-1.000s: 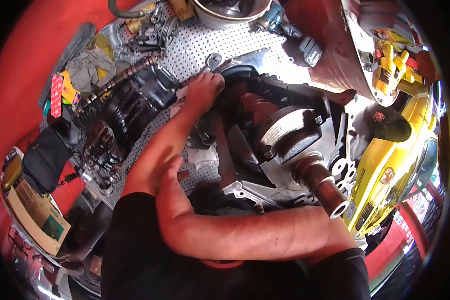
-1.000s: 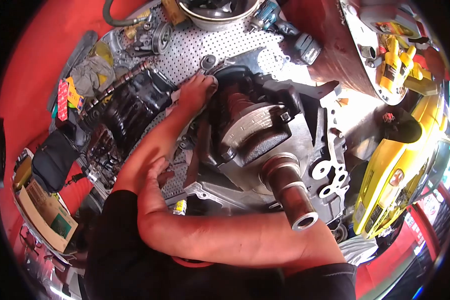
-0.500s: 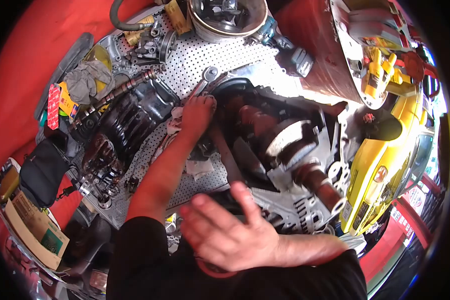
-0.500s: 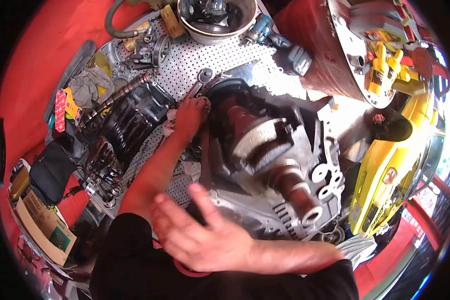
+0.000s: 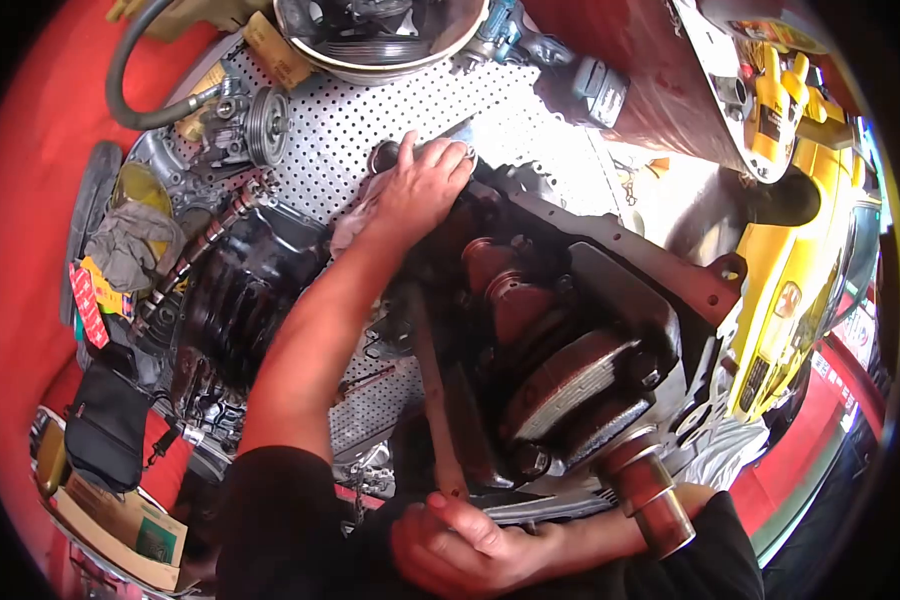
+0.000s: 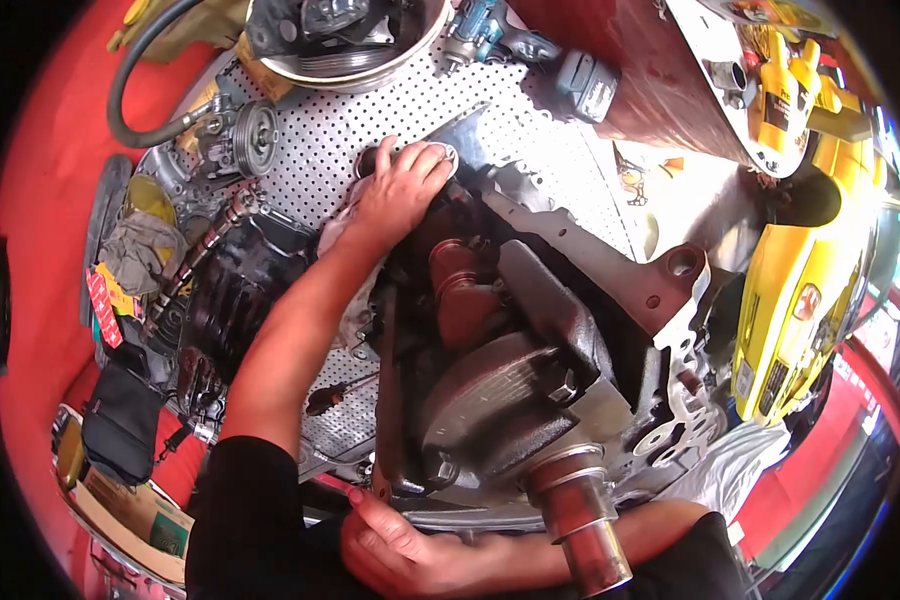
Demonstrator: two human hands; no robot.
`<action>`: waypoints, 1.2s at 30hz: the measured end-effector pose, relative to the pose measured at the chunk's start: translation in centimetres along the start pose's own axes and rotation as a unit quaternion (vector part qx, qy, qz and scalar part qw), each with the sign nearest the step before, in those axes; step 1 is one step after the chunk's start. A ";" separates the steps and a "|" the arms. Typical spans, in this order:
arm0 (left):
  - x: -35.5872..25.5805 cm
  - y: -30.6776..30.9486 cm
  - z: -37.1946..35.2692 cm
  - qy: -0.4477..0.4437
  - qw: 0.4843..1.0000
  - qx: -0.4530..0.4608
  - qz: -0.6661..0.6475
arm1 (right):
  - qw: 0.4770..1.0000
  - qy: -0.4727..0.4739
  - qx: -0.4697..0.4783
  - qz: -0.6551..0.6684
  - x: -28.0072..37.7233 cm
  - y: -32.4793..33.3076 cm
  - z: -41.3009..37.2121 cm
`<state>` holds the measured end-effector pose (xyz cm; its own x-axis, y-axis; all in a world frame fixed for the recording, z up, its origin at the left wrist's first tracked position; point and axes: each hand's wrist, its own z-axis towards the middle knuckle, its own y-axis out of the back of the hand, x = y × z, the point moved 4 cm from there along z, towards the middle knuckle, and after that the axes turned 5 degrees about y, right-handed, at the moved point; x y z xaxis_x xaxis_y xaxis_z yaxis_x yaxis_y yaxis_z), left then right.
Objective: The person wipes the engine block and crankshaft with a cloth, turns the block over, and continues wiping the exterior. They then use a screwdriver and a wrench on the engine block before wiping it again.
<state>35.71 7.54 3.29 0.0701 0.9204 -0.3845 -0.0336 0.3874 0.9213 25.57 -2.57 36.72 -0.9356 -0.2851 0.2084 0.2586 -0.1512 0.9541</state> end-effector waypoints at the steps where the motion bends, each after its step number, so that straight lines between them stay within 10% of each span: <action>1: 0.2 0.7 -0.5 -0.011 1.000 0.018 0.017 | 1.000 0.005 -0.004 -0.013 0.1 -0.1 -0.1; 8: 2.4 1.1 -3.0 -0.042 0.985 0.140 0.089 | 0.997 0.018 -0.033 -0.066 0.2 -0.1 -1.2; 25: 0.8 -2.3 4.9 0.002 0.995 0.038 0.089 | 0.977 -0.129 -0.153 0.071 -1.3 0.6 -2.3; 36: 1.3 -1.9 2.9 0.043 0.991 0.098 0.077 | 0.983 -0.128 -0.066 0.116 -3.1 1.8 -2.8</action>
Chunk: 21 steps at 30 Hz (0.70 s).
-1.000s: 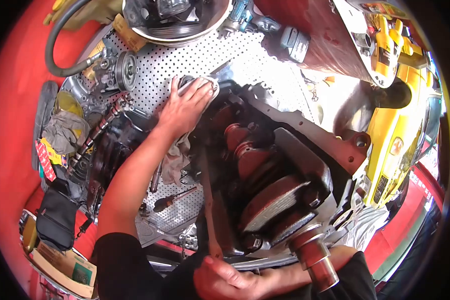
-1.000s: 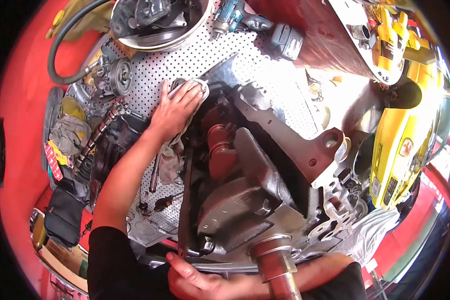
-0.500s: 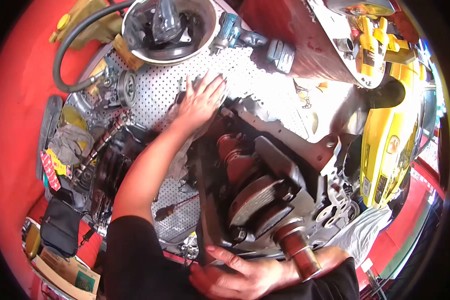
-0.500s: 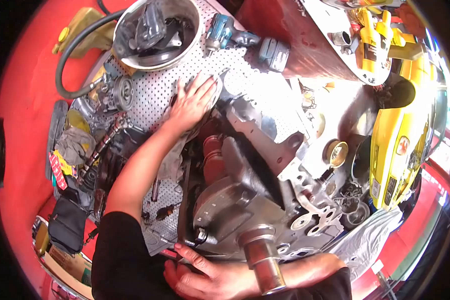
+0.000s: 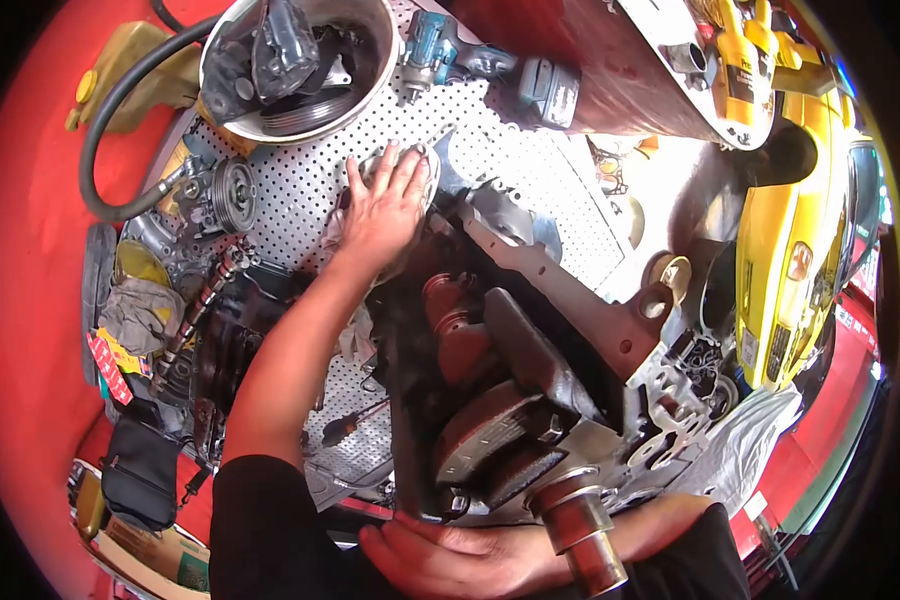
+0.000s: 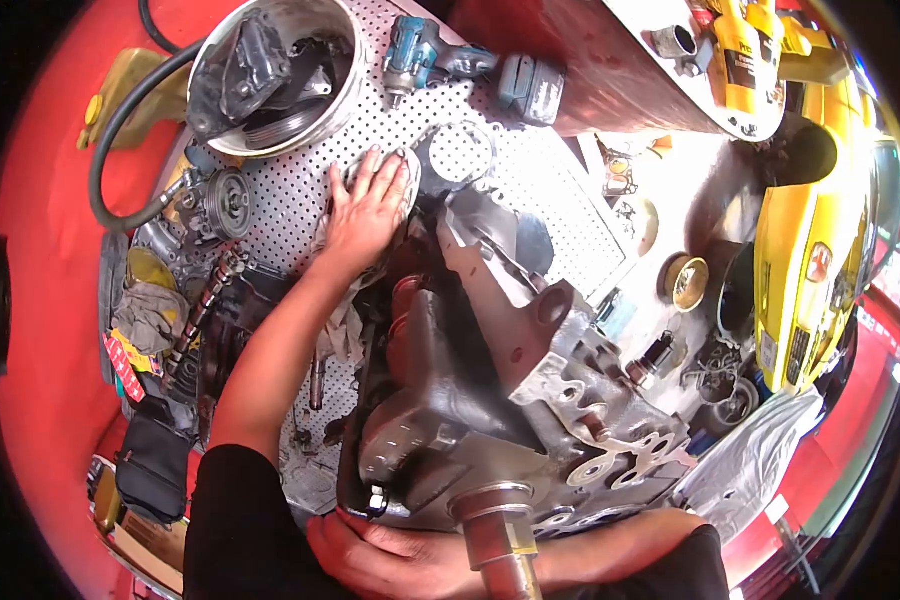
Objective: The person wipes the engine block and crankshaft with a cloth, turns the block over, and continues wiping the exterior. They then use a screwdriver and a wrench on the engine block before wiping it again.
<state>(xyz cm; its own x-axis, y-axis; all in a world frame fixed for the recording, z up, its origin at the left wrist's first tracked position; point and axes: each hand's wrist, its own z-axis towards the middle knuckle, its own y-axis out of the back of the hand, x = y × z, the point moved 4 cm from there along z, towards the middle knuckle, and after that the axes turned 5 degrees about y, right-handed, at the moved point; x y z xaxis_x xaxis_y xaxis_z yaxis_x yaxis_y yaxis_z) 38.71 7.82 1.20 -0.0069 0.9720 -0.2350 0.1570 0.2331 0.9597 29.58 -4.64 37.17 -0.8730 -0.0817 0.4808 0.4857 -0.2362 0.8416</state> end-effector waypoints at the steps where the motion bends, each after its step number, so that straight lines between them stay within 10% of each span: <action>1: -0.4 -0.1 0.8 0.006 1.000 -0.009 0.000 | 1.000 0.002 0.011 -0.007 0.0 0.1 0.1; 12: -0.8 -0.3 2.3 0.013 0.998 -0.028 -0.060 | 0.999 0.025 0.014 -0.018 0.8 -1.3 -0.8; 21: -1.3 -1.3 12.6 0.206 0.887 -0.029 -0.411 | 1.000 -0.013 -0.022 0.017 1.7 -2.7 -1.3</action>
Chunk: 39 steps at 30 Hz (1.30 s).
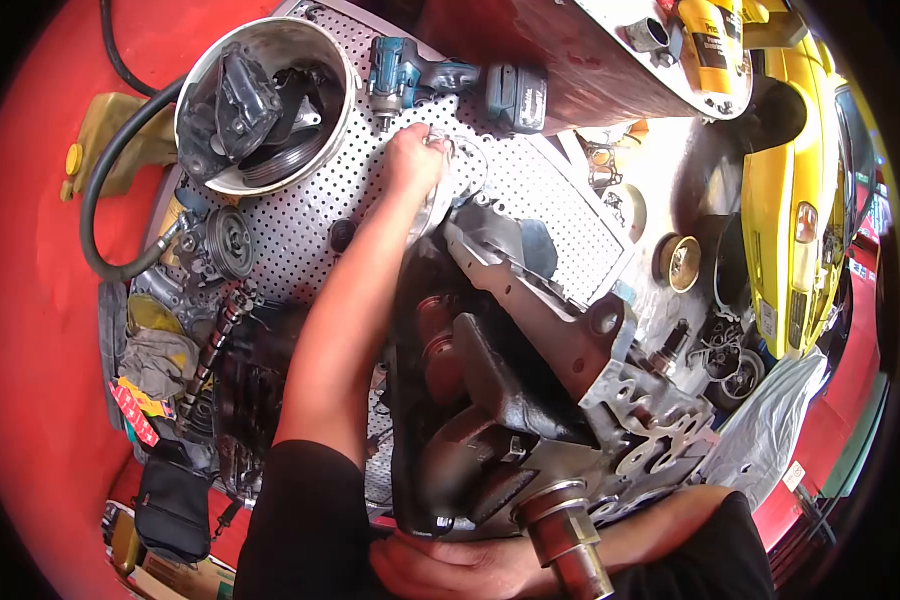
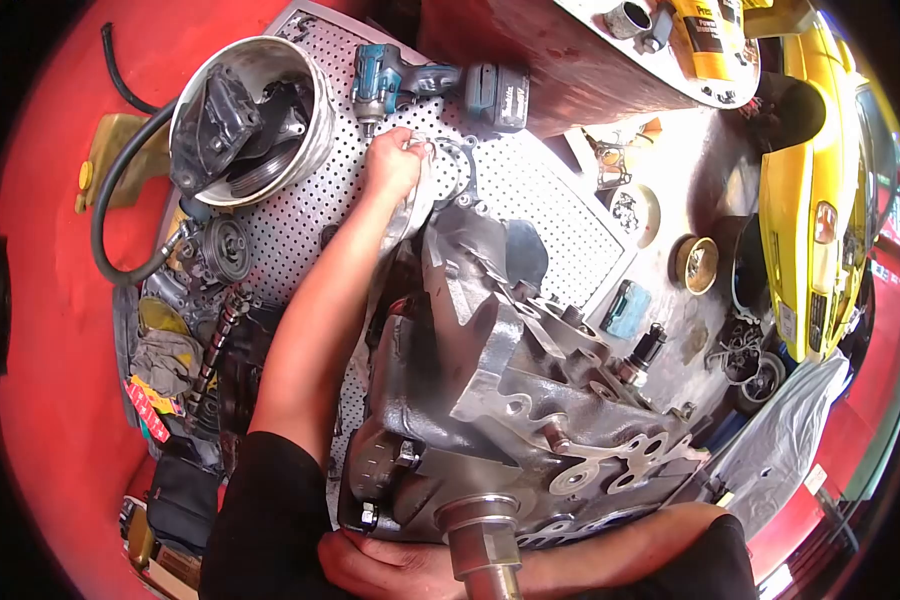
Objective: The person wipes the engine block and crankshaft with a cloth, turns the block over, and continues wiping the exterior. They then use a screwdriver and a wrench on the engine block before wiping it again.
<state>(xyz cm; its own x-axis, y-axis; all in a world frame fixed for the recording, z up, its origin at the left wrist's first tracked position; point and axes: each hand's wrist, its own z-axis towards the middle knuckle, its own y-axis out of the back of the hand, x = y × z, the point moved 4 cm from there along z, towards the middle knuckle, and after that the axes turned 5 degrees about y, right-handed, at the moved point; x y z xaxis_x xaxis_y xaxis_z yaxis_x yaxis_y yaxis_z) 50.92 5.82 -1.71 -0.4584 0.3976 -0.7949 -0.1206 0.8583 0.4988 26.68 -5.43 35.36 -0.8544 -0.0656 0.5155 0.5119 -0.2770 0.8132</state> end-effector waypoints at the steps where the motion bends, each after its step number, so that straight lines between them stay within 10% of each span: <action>1: 0.8 -0.3 0.8 0.026 0.998 0.040 -0.050 | 1.000 -0.007 -0.004 0.010 0.2 -0.2 -0.1; 11: 2.0 -0.3 1.3 -0.038 0.996 0.009 0.081 | 0.999 0.017 0.000 -0.044 0.1 -0.6 -0.1; 15: 0.3 4.1 -2.5 0.073 0.969 0.128 0.200 | 0.997 0.021 0.011 -0.067 0.6 -0.7 -0.1; 18: -1.8 6.8 -3.0 0.105 0.980 -0.059 0.159 | 0.997 0.025 0.013 -0.073 0.8 -0.9 -0.1; 21: -4.9 5.1 -2.1 -0.140 0.981 -0.109 0.083 | 0.997 0.025 0.019 -0.070 1.0 -1.1 -0.2; 23: -5.2 1.6 -0.6 -0.251 0.949 -0.032 0.189 | 0.997 0.025 0.028 -0.064 1.2 -1.3 -0.3; 29: -5.5 -1.5 0.6 -0.110 0.959 0.086 0.249 | 0.963 0.108 0.079 -0.233 2.3 -2.3 -0.2; 32: -5.9 -1.6 -0.2 -0.108 0.957 0.034 0.268 | 0.977 -0.092 -0.005 0.191 1.8 -2.5 -1.0; 35: -5.4 -2.0 -0.7 -0.146 0.962 -0.046 0.225 | 0.973 0.086 0.057 -0.207 2.4 -2.6 -0.3; 39: -6.0 -2.1 -0.4 -0.161 0.966 0.045 0.196 | 0.970 0.060 0.044 -0.233 2.9 -3.0 -0.2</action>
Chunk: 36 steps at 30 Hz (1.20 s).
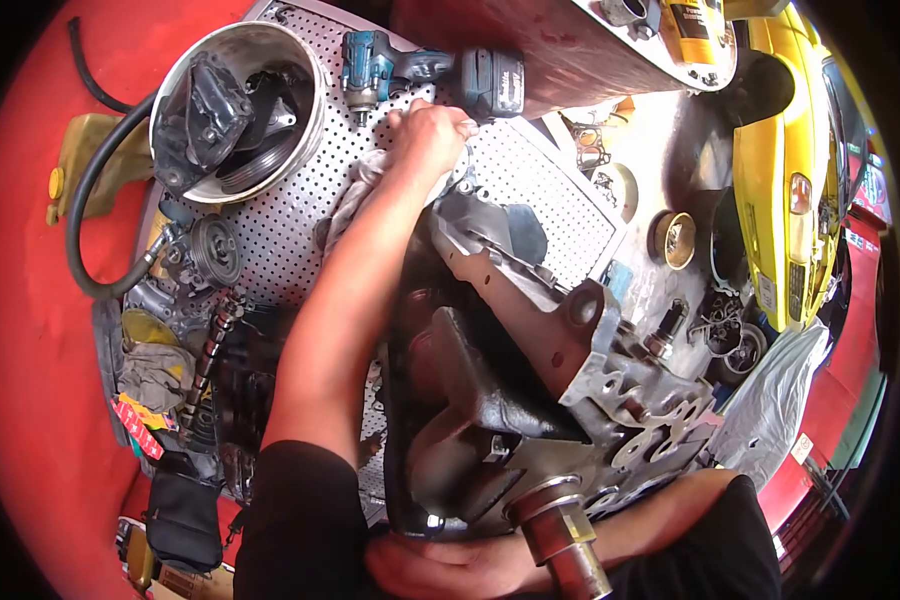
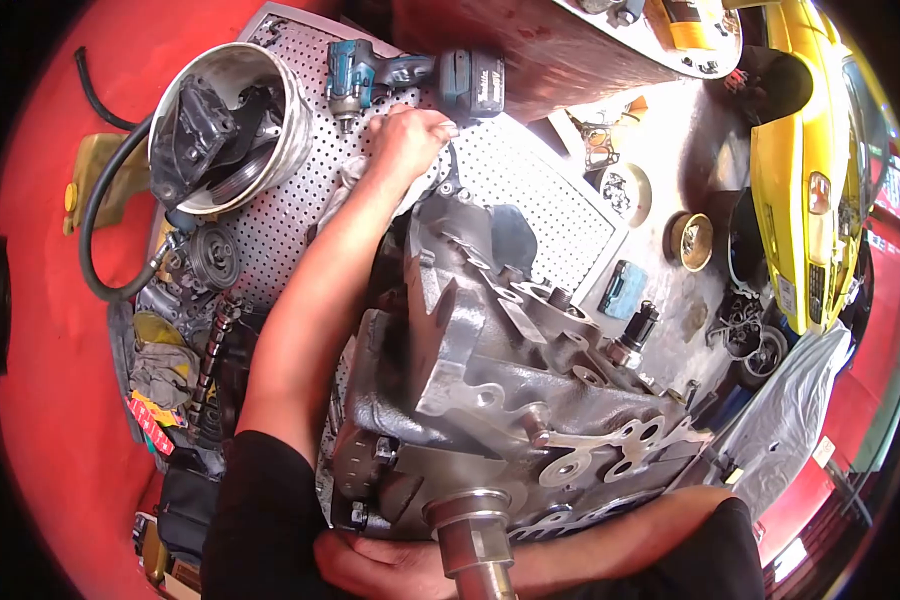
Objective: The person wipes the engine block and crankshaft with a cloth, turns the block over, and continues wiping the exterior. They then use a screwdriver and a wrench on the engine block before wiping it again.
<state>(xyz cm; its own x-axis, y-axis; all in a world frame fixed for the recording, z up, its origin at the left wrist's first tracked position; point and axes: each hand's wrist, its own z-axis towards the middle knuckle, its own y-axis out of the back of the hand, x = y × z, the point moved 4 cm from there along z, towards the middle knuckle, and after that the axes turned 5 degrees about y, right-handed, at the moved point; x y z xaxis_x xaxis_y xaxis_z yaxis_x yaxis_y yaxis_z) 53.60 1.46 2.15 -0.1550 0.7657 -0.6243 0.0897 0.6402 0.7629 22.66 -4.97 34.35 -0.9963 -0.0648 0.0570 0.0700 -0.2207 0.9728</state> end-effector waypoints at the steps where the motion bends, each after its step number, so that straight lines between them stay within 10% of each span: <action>1: 0.0 -0.3 -0.1 0.004 1.000 -0.005 -0.009 | 1.000 0.006 0.001 -0.013 0.1 -0.1 0.0; 10: -0.3 -2.2 0.7 0.042 0.998 -0.033 0.039 | 1.000 0.025 -0.016 -0.001 0.0 -0.4 0.0; 14: 0.8 2.6 -1.6 0.076 0.963 -0.256 0.029 | 1.000 0.023 -0.011 -0.005 -0.4 -0.1 -0.1; 23: 0.0 3.6 -1.7 0.168 0.942 -0.112 -0.269 | 0.998 0.049 0.001 -0.036 -1.2 0.4 0.0; 29: -1.1 -1.9 -2.8 -0.151 0.984 0.083 -0.051 | 0.996 0.051 -0.009 -0.076 -1.3 0.4 -0.4; 36: -0.8 1.9 -1.9 -0.028 0.966 0.224 0.124 | 0.997 0.006 0.002 0.072 -1.2 0.7 -0.7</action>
<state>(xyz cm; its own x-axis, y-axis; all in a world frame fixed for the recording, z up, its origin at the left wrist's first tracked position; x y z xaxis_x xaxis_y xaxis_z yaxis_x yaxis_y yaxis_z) 51.98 1.95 4.44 -0.0208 0.8934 -0.4488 0.5354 0.3891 0.7497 23.90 -5.71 34.76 -0.9753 -0.1075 0.1930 0.2117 -0.2047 0.9557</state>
